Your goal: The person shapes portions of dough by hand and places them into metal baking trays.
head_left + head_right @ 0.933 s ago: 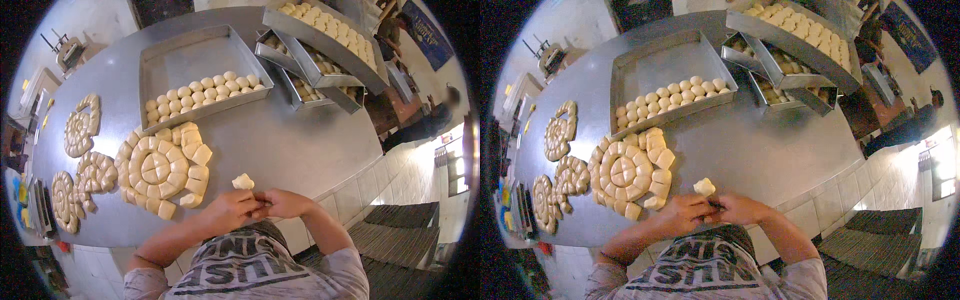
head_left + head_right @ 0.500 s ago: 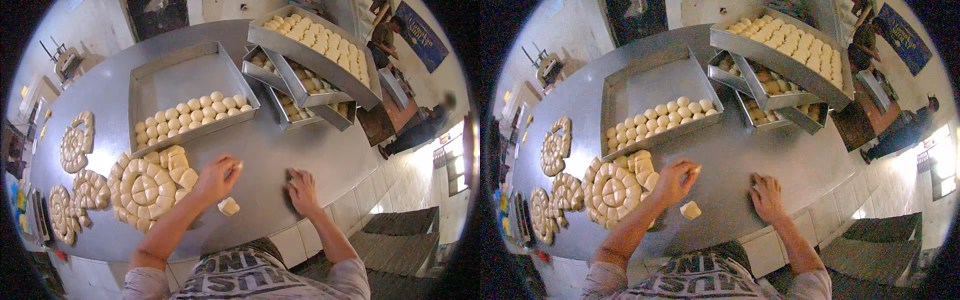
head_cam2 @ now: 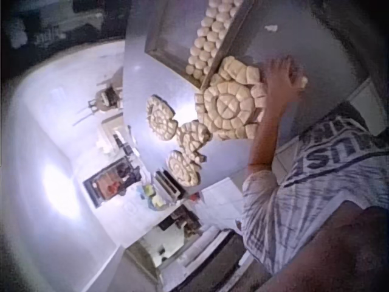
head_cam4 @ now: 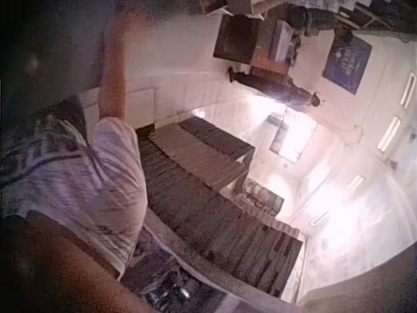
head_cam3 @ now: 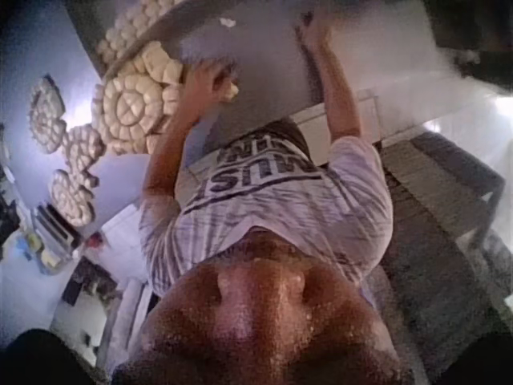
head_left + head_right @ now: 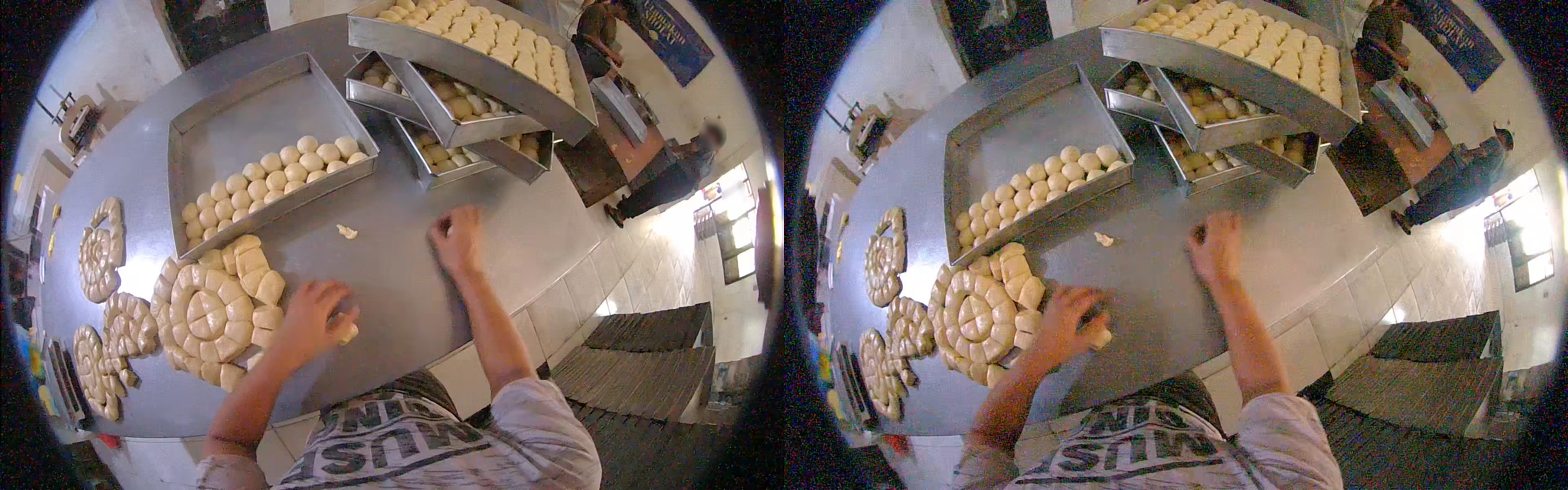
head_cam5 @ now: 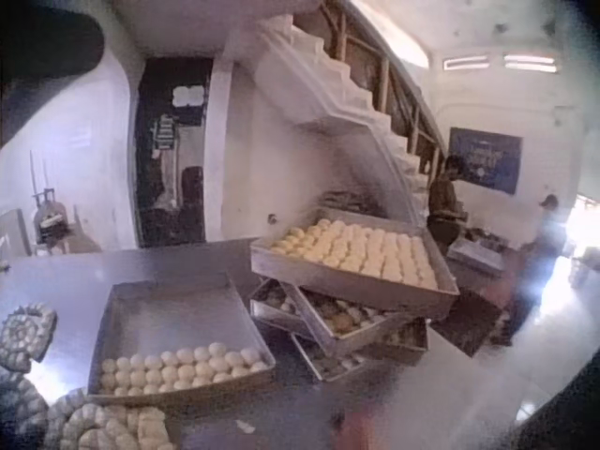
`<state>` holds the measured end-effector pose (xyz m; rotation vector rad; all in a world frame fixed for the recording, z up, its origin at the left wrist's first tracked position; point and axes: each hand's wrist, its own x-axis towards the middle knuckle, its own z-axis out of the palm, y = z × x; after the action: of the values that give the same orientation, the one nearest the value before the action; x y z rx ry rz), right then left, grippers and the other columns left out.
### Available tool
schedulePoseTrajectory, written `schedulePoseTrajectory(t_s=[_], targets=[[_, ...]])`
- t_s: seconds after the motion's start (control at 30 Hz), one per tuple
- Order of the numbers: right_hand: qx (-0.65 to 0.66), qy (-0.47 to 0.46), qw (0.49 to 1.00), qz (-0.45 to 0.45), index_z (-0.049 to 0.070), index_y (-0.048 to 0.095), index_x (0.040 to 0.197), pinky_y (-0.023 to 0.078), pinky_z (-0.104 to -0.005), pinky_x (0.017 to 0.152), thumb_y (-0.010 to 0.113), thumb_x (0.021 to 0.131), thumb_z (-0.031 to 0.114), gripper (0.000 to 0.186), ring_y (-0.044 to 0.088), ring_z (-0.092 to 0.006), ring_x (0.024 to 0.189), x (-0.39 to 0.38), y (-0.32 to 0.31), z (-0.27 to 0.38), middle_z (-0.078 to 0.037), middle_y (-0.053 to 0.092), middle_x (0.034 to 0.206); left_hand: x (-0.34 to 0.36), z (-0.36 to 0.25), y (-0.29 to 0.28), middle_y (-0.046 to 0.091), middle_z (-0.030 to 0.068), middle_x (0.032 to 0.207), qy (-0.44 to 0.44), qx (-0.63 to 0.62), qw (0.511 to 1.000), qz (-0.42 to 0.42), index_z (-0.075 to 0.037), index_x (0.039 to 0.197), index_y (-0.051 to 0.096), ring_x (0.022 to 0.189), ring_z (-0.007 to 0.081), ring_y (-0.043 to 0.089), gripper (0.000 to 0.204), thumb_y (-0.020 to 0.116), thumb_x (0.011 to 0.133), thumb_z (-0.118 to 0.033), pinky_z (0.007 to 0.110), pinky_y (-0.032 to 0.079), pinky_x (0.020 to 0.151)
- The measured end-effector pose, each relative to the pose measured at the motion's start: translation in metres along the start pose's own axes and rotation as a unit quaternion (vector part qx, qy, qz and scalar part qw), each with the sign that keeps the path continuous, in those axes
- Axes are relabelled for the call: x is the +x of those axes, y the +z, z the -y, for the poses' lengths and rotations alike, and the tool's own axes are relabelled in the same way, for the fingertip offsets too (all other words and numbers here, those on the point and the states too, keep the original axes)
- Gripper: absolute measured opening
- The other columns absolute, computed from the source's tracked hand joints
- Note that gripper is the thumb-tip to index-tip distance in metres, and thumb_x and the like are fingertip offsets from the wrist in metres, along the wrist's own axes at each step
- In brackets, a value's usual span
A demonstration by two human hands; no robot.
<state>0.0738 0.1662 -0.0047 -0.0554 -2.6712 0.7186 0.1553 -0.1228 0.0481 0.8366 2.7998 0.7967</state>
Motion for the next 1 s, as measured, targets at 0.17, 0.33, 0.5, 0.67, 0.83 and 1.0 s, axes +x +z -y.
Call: schedulePoseTrajectory(t_s=[0.17,0.33,0.5,0.67,0.83,1.0], targets=[[0.071,-0.147,0.985,0.051,0.001,0.057,0.086,0.039,-0.0431,0.088,0.065,0.071,0.017,0.023,0.047,-0.0367,0.099,-0.05,-0.015,-0.002,-0.018,0.054,0.101,-0.055,0.005,0.024,0.055,0.0127,0.108,0.098,0.026,0.994,-0.028,-0.007,0.109,0.056,0.105,0.0309,0.046,0.031,0.061,0.081,-0.018,0.042,0.042,0.088],[-0.104,-0.052,0.993,0.02,-0.001,0.054,0.094,0.037,-0.044,0.092,0.062,0.072,0.013,0.027,0.046,-0.0367,0.103,-0.033,-0.009,0.011,-0.019,0.053,0.102,-0.053,-0.002,-0.008,0.054,0.009,0.095,-0.137,-0.245,0.96,-0.001,-0.007,0.098,0.055,0.085,0.0236,0.054,0.017,0.061,0.083,-0.015,0.033,0.046,0.075],[-0.058,-0.073,0.994,0.051,0.0,0.056,0.103,0.042,-0.0402,0.085,0.059,0.077,0.012,0.029,0.052,-0.029,0.094,-0.048,-0.055,0.022,-0.013,0.056,0.095,-0.128,0.031,-0.049,0.045,-0.0032,0.078,-0.321,-0.482,0.782,-0.232,-0.009,0.084,0.048,0.071,0.0068,0.047,0.011,0.059,0.084,-0.006,0.023,0.042,0.062],[0.631,0.085,0.771,0.017,0.005,0.055,0.113,0.044,-0.0273,0.071,0.059,0.081,0.012,0.033,0.054,-0.0132,0.082,0.06,-0.034,0.156,-0.002,0.057,0.098,-0.194,0.07,-0.051,0.042,-0.0047,0.076,-0.317,-0.414,0.784,-0.336,-0.009,0.075,0.043,0.067,0.0066,0.039,0.023,0.066,0.078,-0.004,0.02,0.035,0.061],[0.179,-0.078,0.978,-0.072,0.002,0.055,0.107,0.046,-0.0314,0.073,0.053,0.088,0.017,0.025,0.057,-0.0182,0.082,0.188,0.064,0.175,-0.009,0.059,0.096,-0.166,0.04,-0.068,0.048,-0.0007,0.085,-0.339,-0.54,0.684,-0.355,-0.006,0.09,0.046,0.084,0.0079,0.045,0.014,0.059,0.085,-0.011,0.022,0.039,0.07],[0.402,-0.039,0.915,0.01,0.001,0.059,0.096,0.048,-0.0342,0.071,0.048,0.089,0.013,0.018,0.061,-0.0239,0.078,0.127,0.085,0.222,-0.012,0.063,0.085,-0.2,0.062,-0.077,0.051,0.0043,0.107,-0.339,-0.468,0.763,-0.288,-0.004,0.114,0.045,0.098,0.012,0.049,0.03,0.054,0.088,-0.018,0.027,0.042,0.081]])
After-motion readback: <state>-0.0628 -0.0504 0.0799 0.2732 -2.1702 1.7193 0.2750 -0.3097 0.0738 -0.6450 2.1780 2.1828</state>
